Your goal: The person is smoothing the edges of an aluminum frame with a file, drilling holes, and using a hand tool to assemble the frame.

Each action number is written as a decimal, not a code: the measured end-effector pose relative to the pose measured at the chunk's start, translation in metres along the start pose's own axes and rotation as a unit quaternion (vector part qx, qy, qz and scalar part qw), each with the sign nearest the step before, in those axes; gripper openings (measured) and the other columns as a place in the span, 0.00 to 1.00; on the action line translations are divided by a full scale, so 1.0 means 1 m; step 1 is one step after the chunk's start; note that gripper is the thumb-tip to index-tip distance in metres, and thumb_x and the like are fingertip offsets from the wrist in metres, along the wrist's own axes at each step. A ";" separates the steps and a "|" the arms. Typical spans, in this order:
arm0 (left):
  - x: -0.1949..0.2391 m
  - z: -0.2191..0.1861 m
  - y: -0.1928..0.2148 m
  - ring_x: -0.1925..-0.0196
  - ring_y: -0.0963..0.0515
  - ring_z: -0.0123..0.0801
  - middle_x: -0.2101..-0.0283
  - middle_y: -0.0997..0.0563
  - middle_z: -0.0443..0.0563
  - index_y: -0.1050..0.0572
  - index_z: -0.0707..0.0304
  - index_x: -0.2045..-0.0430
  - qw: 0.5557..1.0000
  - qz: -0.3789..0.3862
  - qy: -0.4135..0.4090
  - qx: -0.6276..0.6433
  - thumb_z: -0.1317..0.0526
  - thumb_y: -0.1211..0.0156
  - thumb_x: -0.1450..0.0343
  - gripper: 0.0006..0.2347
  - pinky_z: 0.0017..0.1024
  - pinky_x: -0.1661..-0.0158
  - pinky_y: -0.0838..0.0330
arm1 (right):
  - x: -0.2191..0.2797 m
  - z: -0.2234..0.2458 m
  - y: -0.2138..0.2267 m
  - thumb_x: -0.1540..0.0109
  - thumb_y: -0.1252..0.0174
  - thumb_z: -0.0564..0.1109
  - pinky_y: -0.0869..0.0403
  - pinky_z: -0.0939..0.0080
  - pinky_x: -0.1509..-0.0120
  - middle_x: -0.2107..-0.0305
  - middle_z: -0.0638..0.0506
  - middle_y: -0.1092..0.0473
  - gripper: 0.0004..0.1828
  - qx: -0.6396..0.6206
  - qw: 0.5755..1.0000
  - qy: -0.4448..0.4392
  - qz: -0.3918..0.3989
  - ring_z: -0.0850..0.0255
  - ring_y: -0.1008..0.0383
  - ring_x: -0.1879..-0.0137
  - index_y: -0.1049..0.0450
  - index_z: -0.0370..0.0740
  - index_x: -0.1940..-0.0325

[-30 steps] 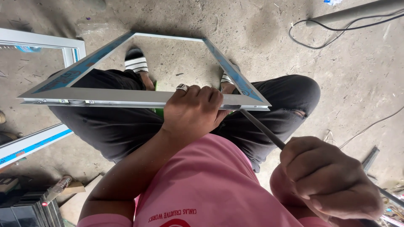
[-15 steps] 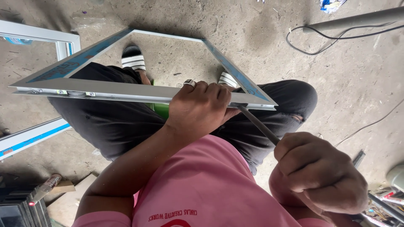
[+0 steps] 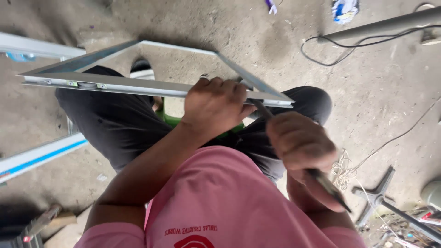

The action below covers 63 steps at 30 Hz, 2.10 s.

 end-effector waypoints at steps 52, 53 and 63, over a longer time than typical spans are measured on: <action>-0.002 0.007 -0.006 0.76 0.26 0.28 0.74 0.22 0.40 0.21 0.52 0.73 0.994 0.102 0.006 -0.039 0.30 0.33 0.32 0.25 0.28 0.74 0.35 | 0.093 0.019 0.060 0.31 0.53 0.49 0.44 0.61 0.78 0.89 0.56 0.53 0.24 -0.540 0.396 0.712 -0.211 0.64 0.53 0.85 0.47 0.49 0.81; -0.003 0.008 -0.005 0.76 0.26 0.27 0.74 0.22 0.40 0.22 0.53 0.73 0.994 0.103 0.007 -0.040 0.30 0.35 0.30 0.25 0.28 0.75 0.36 | 0.094 0.019 0.062 0.35 0.54 0.45 0.41 0.62 0.77 0.89 0.56 0.52 0.20 -0.520 0.419 0.713 -0.212 0.64 0.52 0.85 0.47 0.48 0.81; -0.014 0.008 -0.005 0.77 0.29 0.26 0.75 0.24 0.41 0.22 0.54 0.72 0.994 0.101 0.032 -0.028 0.39 0.55 0.23 0.22 0.26 0.77 0.42 | 0.087 0.033 0.072 0.53 0.42 0.37 0.32 0.63 0.78 0.91 0.46 0.46 0.27 -0.418 0.628 0.643 -0.131 0.58 0.41 0.87 0.57 0.37 0.90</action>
Point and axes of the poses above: each hand's wrist, its own x-axis away from the middle knuckle, its own y-axis out of the back of the hand, z = x × y, the point moved 5 cm from there along -x, towards the middle knuckle
